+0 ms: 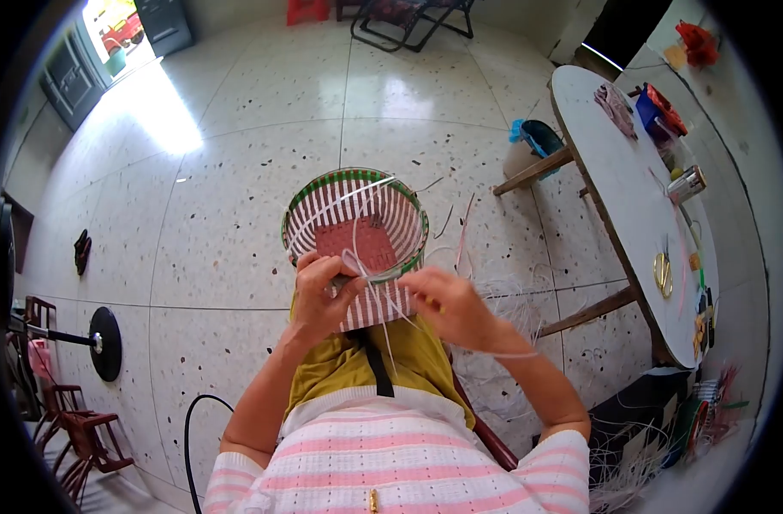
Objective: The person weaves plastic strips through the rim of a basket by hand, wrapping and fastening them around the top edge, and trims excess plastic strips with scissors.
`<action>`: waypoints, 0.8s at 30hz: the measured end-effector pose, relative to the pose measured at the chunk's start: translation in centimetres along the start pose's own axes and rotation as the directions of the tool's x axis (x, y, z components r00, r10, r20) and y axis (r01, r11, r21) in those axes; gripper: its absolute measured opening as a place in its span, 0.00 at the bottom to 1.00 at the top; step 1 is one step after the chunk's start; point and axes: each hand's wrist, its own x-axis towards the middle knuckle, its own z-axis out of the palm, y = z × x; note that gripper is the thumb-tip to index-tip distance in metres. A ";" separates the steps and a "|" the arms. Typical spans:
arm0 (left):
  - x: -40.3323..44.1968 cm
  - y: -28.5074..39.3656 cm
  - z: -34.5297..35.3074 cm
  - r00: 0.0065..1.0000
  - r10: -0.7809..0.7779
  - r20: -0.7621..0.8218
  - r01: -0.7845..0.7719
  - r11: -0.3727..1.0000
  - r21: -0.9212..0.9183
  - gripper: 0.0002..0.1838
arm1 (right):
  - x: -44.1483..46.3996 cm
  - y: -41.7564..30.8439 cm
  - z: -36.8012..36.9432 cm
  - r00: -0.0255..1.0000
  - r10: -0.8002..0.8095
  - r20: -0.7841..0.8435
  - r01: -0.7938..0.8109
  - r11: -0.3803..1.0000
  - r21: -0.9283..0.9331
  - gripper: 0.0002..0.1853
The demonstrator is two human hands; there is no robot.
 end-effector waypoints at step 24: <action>0.1 -0.3 0.0 0.998 -0.021 0.060 0.019 0.999 0.033 0.06 | -4.1 -2.9 -6.1 0.893 -0.440 0.096 0.118 0.433 0.894 0.05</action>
